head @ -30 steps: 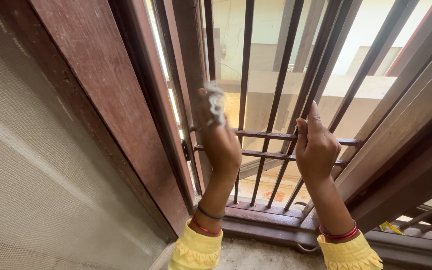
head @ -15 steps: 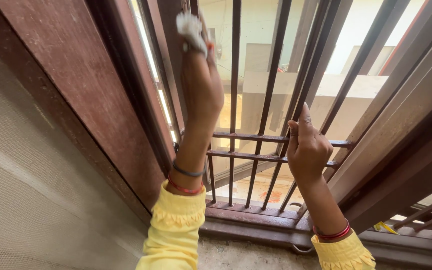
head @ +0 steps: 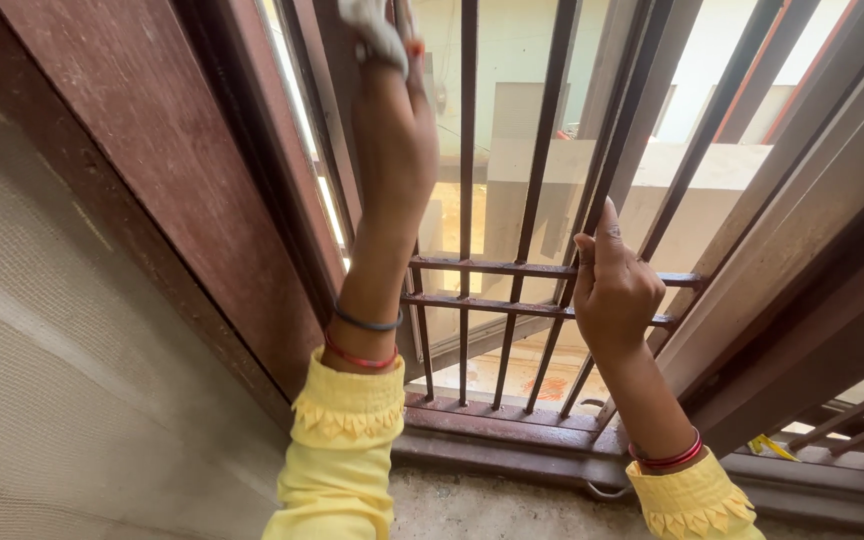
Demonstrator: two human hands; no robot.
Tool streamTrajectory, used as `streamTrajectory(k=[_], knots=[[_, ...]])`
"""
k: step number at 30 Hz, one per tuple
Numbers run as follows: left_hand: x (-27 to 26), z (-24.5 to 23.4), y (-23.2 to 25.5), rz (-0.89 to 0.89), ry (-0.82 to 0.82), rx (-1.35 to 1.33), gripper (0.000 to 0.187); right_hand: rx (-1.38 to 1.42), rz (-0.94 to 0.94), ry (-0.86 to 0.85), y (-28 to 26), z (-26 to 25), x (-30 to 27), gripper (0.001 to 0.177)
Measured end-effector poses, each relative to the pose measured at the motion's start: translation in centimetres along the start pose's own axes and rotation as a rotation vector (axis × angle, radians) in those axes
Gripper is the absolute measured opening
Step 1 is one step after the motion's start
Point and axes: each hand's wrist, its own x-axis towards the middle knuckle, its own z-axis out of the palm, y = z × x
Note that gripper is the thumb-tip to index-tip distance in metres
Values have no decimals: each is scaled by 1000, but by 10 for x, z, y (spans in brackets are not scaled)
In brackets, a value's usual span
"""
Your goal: The person wipes the metal bars of a window grille with a white cloth, moving methodically along vertical and horizontal bars. The hands remain in frame throughout, and the cloth is used to rub the surface of the grille.
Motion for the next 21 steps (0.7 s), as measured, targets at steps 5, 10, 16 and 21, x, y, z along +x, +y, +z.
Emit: streamTrajectory(k=[5, 10, 16, 21], knots=[[-44, -4, 0, -5, -27, 123, 22, 0, 15, -12, 0, 0, 1, 40], [-89, -5, -6, -207, -133, 153, 21, -12, 30, -23, -4, -6, 3, 39], [-136, -7, -2, -229, -94, 195, 21, 16, 25, -22, -5, -8, 5, 39], [-168, -24, 33, 1, 133, 12, 25, 201, 97, 34, -15, -16, 6, 36]])
